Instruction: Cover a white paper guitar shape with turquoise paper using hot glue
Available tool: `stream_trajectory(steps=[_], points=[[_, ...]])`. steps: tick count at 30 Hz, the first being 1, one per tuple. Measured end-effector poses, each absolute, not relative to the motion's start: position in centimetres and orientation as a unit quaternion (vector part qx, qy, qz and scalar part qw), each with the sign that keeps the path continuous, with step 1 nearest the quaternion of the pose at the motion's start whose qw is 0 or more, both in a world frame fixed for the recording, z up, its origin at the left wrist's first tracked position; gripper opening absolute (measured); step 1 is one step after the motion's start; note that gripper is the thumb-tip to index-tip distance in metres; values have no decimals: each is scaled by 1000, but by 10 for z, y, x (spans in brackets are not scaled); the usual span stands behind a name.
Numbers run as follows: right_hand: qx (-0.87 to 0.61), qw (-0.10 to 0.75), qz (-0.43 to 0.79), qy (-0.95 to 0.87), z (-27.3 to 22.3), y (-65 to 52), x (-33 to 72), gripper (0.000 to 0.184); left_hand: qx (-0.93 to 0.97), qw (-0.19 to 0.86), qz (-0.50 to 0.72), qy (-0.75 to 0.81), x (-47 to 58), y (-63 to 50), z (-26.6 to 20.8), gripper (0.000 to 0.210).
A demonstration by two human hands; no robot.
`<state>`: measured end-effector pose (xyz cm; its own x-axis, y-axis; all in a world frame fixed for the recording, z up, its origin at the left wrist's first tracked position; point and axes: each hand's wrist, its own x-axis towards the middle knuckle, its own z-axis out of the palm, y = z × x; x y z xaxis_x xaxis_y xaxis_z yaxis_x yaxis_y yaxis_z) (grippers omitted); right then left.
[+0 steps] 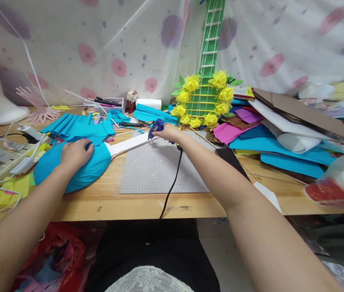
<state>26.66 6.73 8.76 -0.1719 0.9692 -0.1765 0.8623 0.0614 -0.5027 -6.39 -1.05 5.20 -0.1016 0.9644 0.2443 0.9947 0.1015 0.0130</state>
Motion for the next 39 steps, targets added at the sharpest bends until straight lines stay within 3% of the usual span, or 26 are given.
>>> stream_trajectory(steps=[18, 32, 39], points=[[-611, 36, 236, -755, 102, 52, 230, 40, -667, 90, -91, -734, -64, -10, 51, 42], [-568, 45, 266, -777, 96, 50, 211, 48, -670, 87, -86, -733, -66, -9, 51, 43], [-538, 58, 285, -791, 102, 39, 198, 42, -670, 88, -85, -732, -65, -10, 51, 43]])
